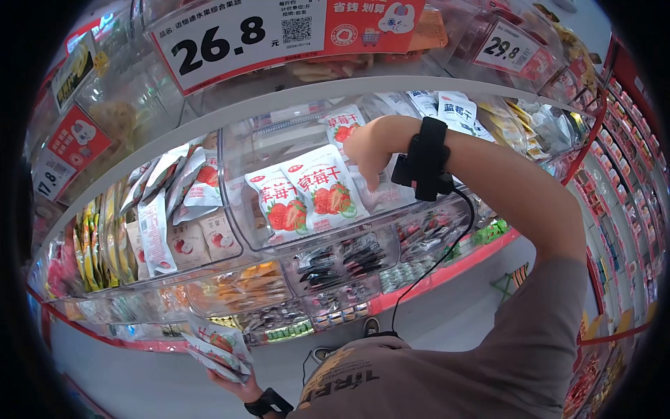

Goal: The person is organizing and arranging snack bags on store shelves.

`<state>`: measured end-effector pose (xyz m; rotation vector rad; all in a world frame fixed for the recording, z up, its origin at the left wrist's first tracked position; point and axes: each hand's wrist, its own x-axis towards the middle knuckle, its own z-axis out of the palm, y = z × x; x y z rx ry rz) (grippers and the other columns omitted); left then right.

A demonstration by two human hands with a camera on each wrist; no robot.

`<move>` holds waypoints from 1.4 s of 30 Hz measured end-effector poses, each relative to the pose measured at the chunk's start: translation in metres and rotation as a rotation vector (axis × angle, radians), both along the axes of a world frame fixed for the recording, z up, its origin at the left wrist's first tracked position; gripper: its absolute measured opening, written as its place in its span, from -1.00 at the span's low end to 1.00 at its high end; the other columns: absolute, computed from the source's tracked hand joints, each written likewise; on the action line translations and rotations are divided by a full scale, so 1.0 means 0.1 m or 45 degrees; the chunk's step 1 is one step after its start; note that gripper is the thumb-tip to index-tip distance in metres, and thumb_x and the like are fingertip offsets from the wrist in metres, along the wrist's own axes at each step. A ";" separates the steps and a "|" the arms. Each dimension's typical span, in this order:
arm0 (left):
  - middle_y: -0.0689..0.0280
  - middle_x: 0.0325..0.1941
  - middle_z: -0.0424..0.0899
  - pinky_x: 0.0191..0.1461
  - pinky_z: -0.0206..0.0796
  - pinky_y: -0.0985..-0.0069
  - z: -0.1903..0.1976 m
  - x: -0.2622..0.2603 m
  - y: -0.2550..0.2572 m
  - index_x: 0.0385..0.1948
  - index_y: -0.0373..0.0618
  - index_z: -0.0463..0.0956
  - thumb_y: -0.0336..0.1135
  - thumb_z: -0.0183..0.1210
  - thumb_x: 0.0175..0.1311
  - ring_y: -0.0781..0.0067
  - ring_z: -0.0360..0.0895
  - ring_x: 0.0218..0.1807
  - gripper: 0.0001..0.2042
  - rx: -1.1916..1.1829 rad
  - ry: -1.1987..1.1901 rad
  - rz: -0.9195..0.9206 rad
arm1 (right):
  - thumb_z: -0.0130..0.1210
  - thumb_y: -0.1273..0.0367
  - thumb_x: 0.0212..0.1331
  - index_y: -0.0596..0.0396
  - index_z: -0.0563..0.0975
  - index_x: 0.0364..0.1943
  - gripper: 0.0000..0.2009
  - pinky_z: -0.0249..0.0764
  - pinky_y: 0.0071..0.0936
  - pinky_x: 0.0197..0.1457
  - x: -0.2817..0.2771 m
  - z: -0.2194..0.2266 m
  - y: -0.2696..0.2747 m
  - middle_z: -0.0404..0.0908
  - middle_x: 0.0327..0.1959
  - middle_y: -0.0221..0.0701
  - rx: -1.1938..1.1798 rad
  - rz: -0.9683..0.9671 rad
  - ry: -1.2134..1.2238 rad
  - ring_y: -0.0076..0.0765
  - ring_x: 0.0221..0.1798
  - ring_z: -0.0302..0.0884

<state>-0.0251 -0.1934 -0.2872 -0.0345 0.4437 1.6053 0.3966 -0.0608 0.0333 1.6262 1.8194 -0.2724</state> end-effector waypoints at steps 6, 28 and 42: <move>0.35 0.24 0.40 0.15 0.31 0.16 0.11 0.06 0.04 0.28 0.15 0.23 0.06 0.07 0.14 0.25 0.36 0.23 -0.38 -0.016 -0.004 -0.023 | 0.22 0.15 -0.06 0.21 0.60 -0.36 -0.64 0.53 -0.22 -0.22 0.06 -0.01 -0.31 0.64 -0.36 -0.11 0.800 0.004 -0.147 -0.04 -0.23 0.64; 0.35 0.28 0.35 0.09 0.34 -0.07 0.11 0.10 0.02 0.27 0.20 0.23 0.11 0.02 0.16 0.16 0.36 0.21 -0.40 -0.159 0.390 0.105 | 0.30 0.13 -0.10 0.13 0.33 0.22 -0.26 0.42 -0.21 0.12 0.00 -0.14 -0.01 0.50 0.04 -0.04 0.070 -0.072 0.093 0.03 0.08 0.48; 0.32 0.32 0.33 0.15 0.22 -0.25 0.12 -0.01 0.03 0.31 0.21 0.18 0.17 0.02 0.15 0.05 0.30 0.28 -0.34 -0.142 -0.207 0.097 | 0.47 0.12 -0.38 0.32 0.42 0.02 -0.20 0.40 -0.26 0.08 -0.05 -0.36 0.28 0.50 -0.02 -0.05 0.200 0.100 0.413 0.00 0.06 0.46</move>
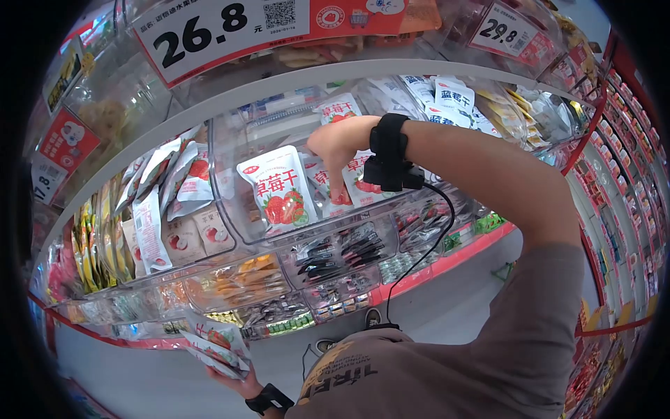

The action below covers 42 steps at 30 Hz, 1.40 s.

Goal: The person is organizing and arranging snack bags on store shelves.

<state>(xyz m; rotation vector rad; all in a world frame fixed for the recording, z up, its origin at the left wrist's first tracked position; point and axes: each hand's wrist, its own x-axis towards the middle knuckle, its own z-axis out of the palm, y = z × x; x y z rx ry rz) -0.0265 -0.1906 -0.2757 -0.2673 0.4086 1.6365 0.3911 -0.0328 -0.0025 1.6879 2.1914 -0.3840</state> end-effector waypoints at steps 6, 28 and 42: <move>0.31 0.33 0.32 0.16 0.19 -0.27 -0.08 -0.06 -0.05 0.32 0.20 0.18 0.17 0.03 0.15 0.02 0.30 0.28 -0.34 0.051 -0.001 0.011 | 0.42 0.23 -0.28 0.30 0.52 -0.25 -0.49 0.45 -0.31 -0.18 0.15 0.15 0.03 0.60 -0.30 -0.19 0.081 -0.088 0.232 -0.19 -0.21 0.56; 0.33 0.28 0.35 0.10 0.28 -0.18 0.10 0.14 -0.01 0.30 0.21 0.17 0.15 0.00 0.16 0.11 0.36 0.21 -0.36 -0.034 0.337 -0.047 | 0.00 0.41 0.24 0.21 0.50 -0.23 -0.86 0.39 -0.21 -0.25 0.18 0.36 -0.71 0.54 -0.37 -0.10 1.256 0.103 0.275 0.07 -0.30 0.50; 0.40 0.19 0.45 -0.04 0.47 0.25 0.11 0.18 -0.02 0.21 0.11 0.30 0.05 0.01 0.18 0.34 0.45 0.12 -0.45 -0.022 0.254 -0.118 | 0.23 0.25 0.02 0.33 0.36 0.01 -0.47 0.47 -0.15 -0.02 0.20 0.10 -0.51 0.57 -0.17 -0.01 0.235 0.025 -0.138 0.10 -0.06 0.55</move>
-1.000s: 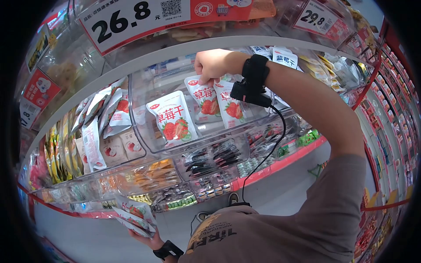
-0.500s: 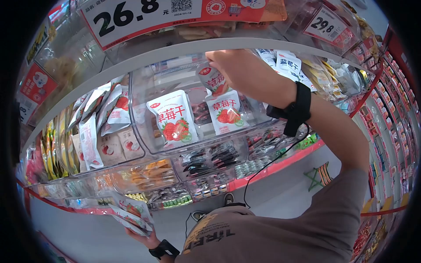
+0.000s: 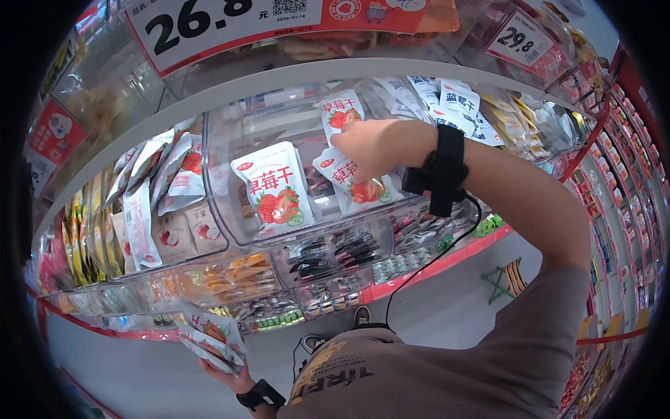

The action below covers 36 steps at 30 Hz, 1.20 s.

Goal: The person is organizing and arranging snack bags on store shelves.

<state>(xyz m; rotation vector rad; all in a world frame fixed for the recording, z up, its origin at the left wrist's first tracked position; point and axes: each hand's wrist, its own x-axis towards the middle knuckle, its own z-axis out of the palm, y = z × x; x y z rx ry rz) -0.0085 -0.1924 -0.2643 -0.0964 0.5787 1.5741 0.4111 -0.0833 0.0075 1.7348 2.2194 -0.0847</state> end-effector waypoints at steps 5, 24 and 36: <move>0.36 0.23 0.40 0.03 0.44 0.08 -0.02 -0.04 -0.03 0.26 0.15 0.24 0.09 -0.01 0.19 0.22 0.43 0.16 -0.42 -0.039 0.071 0.049 | 0.33 0.15 -0.12 0.31 0.48 -0.11 -0.44 0.52 -0.20 -0.11 -0.04 0.03 0.28 0.61 -0.21 -0.07 -0.400 -0.257 -0.281 0.03 -0.12 0.59; 0.38 0.19 0.43 0.06 0.42 0.15 -0.05 -0.20 -0.06 0.22 0.15 0.28 0.11 -0.09 0.22 0.28 0.44 0.14 -0.46 -0.018 -0.176 0.062 | -0.13 -0.13 0.28 0.23 0.41 0.15 -0.33 0.50 -0.27 0.03 -0.44 -0.07 0.70 0.44 0.14 -0.06 -0.184 -0.160 0.758 -0.08 0.14 0.46; 0.39 0.24 0.42 0.13 0.35 0.16 -0.35 -0.43 -0.11 0.27 0.18 0.26 0.09 0.00 0.20 0.28 0.36 0.25 -0.43 0.179 0.069 -0.013 | 0.07 0.47 0.08 0.25 0.56 -0.20 -0.80 0.64 -0.42 -0.28 -0.34 -0.28 1.13 0.65 -0.38 -0.29 -0.529 -0.436 1.022 -0.33 -0.31 0.67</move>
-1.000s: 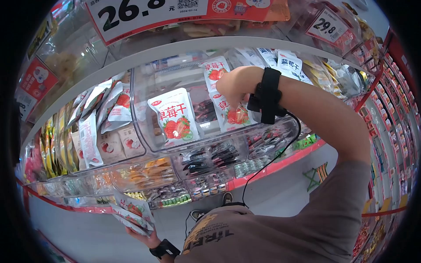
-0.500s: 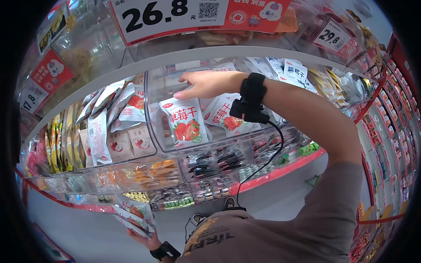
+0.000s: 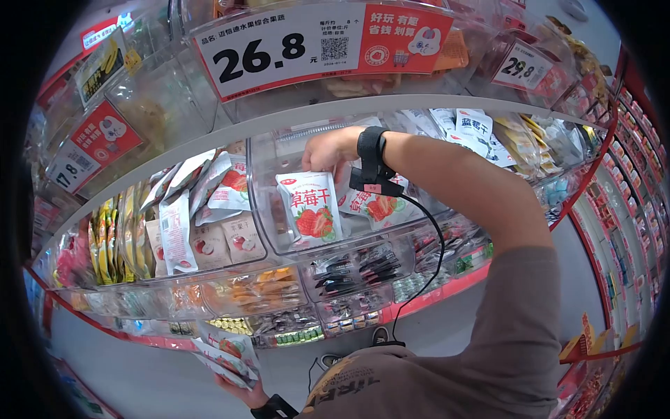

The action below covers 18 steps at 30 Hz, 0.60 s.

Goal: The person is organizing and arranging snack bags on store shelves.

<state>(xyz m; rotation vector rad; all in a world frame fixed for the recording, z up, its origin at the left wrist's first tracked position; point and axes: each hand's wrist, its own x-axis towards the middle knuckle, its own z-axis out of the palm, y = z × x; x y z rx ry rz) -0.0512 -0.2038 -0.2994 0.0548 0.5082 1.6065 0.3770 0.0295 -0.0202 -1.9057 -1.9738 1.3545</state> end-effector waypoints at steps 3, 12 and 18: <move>0.36 0.28 0.40 0.14 0.34 0.11 -0.03 0.00 0.00 0.29 0.16 0.24 0.08 0.02 0.19 0.24 0.34 0.27 -0.41 0.032 -0.142 0.045 | 0.05 0.39 0.16 0.30 0.51 -0.19 -0.77 0.69 -0.26 -0.25 -0.04 0.07 -0.06 0.64 -0.29 -0.14 0.086 -0.099 0.033 -0.16 -0.22 0.67; 0.24 0.27 0.37 0.17 0.34 0.02 0.10 0.10 -0.13 0.33 0.07 0.12 0.00 0.10 0.11 0.17 0.33 0.28 -0.30 0.195 -0.095 -0.066 | -0.01 -0.20 0.17 0.25 0.50 -0.03 -0.30 0.50 -0.35 -0.09 -0.17 0.42 -0.58 0.58 -0.22 -0.20 0.327 -0.029 -0.028 -0.28 -0.12 0.55; 0.16 0.20 0.38 0.18 0.33 0.06 0.31 0.17 -0.13 0.33 -0.04 0.07 0.04 0.18 -0.02 0.12 0.34 0.23 -0.18 0.228 0.126 -0.150 | 0.07 -0.07 0.20 0.25 0.40 0.09 -0.36 0.43 -0.30 0.04 -0.20 0.48 -1.09 0.53 -0.08 -0.12 0.610 0.037 0.021 -0.23 0.01 0.51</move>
